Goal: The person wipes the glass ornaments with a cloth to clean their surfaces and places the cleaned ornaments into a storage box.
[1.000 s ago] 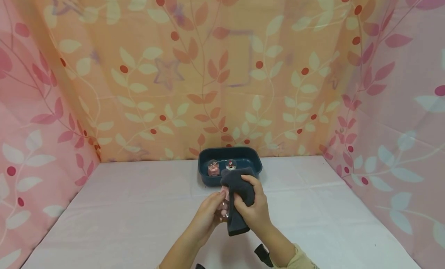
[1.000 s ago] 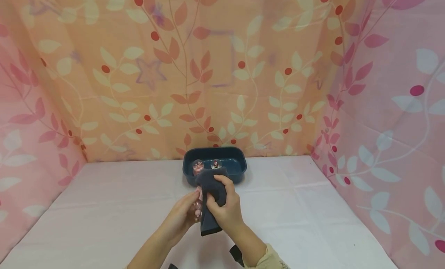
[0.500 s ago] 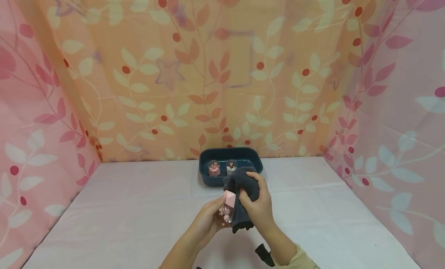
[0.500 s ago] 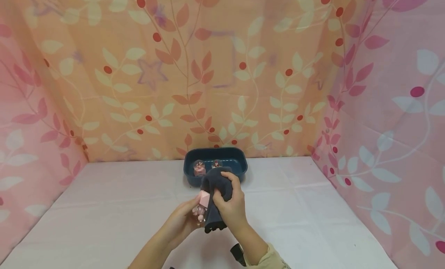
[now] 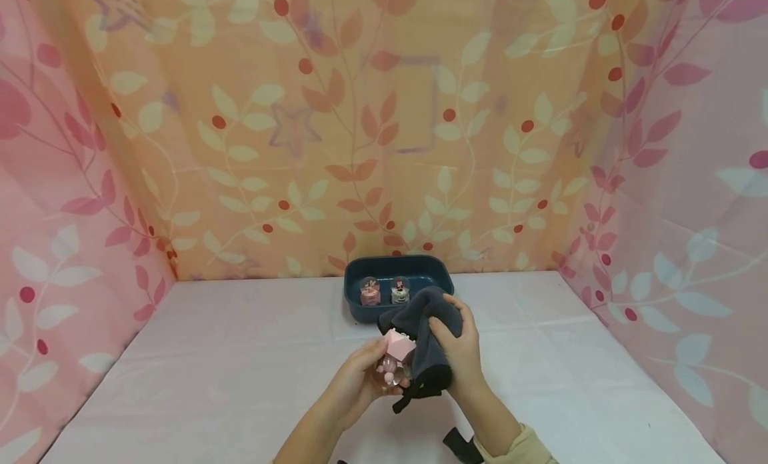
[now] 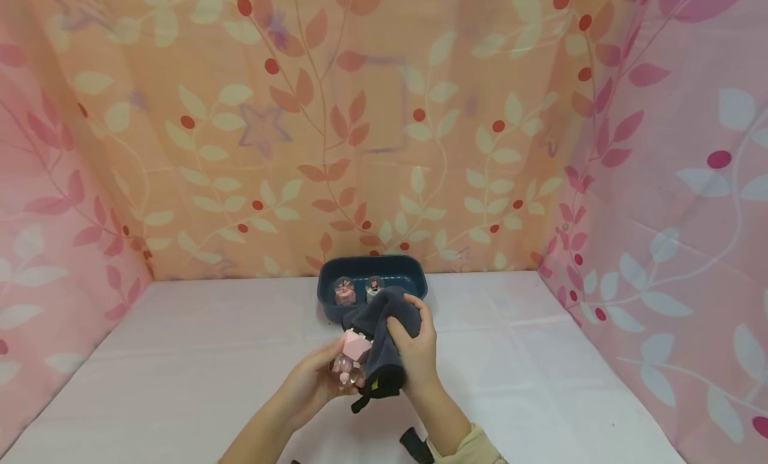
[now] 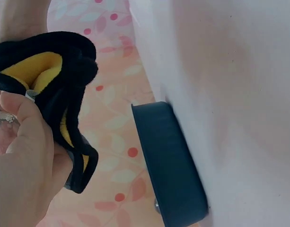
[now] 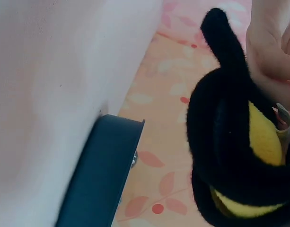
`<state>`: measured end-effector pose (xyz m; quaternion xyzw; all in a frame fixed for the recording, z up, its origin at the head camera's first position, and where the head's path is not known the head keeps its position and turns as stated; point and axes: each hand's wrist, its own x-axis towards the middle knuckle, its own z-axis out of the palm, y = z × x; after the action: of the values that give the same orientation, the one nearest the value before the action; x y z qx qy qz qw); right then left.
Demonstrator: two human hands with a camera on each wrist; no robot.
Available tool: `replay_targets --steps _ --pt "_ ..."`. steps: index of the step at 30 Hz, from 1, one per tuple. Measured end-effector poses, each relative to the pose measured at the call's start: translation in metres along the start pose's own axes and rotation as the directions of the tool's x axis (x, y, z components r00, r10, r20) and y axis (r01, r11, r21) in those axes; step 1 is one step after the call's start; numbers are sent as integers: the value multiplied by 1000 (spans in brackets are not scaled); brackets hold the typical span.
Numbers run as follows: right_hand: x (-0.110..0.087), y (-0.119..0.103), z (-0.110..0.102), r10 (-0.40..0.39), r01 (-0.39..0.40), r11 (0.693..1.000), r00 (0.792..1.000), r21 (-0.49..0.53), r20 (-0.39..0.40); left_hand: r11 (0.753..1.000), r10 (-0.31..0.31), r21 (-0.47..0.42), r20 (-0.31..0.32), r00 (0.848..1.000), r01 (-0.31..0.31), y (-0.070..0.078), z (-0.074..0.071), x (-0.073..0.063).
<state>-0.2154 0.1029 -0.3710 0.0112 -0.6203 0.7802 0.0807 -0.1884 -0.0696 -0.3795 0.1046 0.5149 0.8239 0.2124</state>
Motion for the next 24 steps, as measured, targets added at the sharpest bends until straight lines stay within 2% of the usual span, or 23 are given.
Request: replay_targets --steps 4,10,13,17,21,24 --pt "1 -2 -2 9 -9 1000 1000 -4 -9 1000 -9 18 -11 1000 9 2 0 0" --pt "2 -8 -5 -5 7 997 999 71 -38 999 -45 -13 5 999 45 5 -1 -1" --pt "0 -11 -5 -36 38 996 999 84 -26 999 -35 -35 -3 999 35 7 0 -1" --pt "-5 -12 -5 -100 99 992 995 73 10 1000 -12 -21 -51 999 11 8 0 -1" --pt "-9 -8 -5 -217 212 974 975 82 53 999 13 32 -108 994 -10 7 0 1" --pt "-12 -3 -4 -332 327 943 935 60 122 998 37 63 -137 990 -28 7 1 2"
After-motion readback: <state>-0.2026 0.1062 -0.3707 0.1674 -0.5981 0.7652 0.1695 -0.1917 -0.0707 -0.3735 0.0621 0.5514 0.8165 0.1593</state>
